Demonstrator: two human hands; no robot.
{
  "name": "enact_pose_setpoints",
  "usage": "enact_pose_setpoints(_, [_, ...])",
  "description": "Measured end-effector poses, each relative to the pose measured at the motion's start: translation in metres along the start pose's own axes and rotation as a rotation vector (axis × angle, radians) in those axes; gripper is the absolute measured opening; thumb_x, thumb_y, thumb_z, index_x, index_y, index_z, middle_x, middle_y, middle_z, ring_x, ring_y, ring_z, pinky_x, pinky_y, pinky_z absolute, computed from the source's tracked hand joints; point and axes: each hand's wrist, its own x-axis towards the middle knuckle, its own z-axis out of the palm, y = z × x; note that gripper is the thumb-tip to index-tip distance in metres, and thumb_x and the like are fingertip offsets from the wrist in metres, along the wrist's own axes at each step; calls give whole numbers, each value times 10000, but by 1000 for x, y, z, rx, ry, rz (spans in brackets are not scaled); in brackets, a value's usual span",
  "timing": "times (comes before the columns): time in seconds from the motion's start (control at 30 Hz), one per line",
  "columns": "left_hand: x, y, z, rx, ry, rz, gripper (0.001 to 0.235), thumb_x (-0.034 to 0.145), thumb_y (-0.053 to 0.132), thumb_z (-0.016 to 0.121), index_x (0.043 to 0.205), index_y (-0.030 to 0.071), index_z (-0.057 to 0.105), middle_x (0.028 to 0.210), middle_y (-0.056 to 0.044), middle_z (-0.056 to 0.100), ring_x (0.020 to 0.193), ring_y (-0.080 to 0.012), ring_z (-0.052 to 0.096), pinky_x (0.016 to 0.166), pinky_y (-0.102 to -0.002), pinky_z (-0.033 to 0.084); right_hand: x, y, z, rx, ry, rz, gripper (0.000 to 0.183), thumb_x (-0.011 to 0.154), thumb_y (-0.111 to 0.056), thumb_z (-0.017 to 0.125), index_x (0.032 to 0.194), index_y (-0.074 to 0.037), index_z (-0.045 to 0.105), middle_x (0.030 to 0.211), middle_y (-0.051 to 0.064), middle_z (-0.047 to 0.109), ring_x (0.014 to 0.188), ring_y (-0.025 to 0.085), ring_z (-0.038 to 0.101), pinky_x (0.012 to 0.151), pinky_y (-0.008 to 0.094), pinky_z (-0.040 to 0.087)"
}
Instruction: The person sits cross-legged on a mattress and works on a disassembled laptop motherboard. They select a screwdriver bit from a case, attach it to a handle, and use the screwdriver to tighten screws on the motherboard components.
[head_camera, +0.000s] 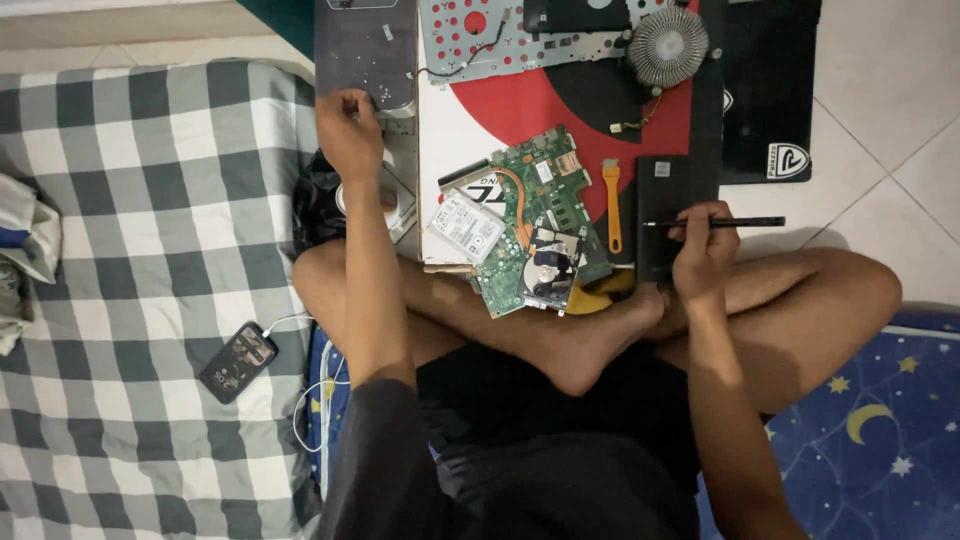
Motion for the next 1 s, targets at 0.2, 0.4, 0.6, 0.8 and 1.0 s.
enact_pose_setpoints(0.2, [-45,105,-57,-82,54,105,278,1031,76,556,773,-27,569,643,-258,564,608,-361,617,586,-367,497,-20,-37,-6,-23,-15,-97,275,1159,-129,474,970,-4,629,761,140,674,747,228,692,784,353,568])
enact_pose_setpoints(0.4, [-161,191,-93,-788,-510,-324,44,975,49,635,956,74,666,877,-79,664,857,-171,617,809,-317,523,-59,-92,9,250,-456,-6,337,1034,-195,522,1163,58,703,990,268,756,942,337,756,836,431,600])
enact_pose_setpoints(0.6, [-248,205,-65,-1526,-469,-892,72,1037,123,570,1070,63,550,1033,-110,668,942,-180,713,838,-267,618,-77,-110,25,318,-442,-35,273,984,-59,622,1192,90,716,1037,235,772,936,265,755,825,409,625])
enact_pose_setpoints(0.8, [-259,212,-57,-1711,-449,-1000,111,1049,177,574,1061,70,551,999,-58,653,937,-159,713,893,-263,601,-78,-102,11,252,-440,-68,272,1049,-76,519,1141,43,746,1025,188,785,916,237,752,860,397,614])
enact_pose_setpoints(1.0, [-258,213,-55,-1696,-480,-997,136,1035,161,597,1071,36,557,1039,-89,643,950,-165,718,912,-277,613,-81,-126,11,203,-426,24,310,1062,-217,542,1138,-4,754,1006,181,781,950,278,746,885,449,592])
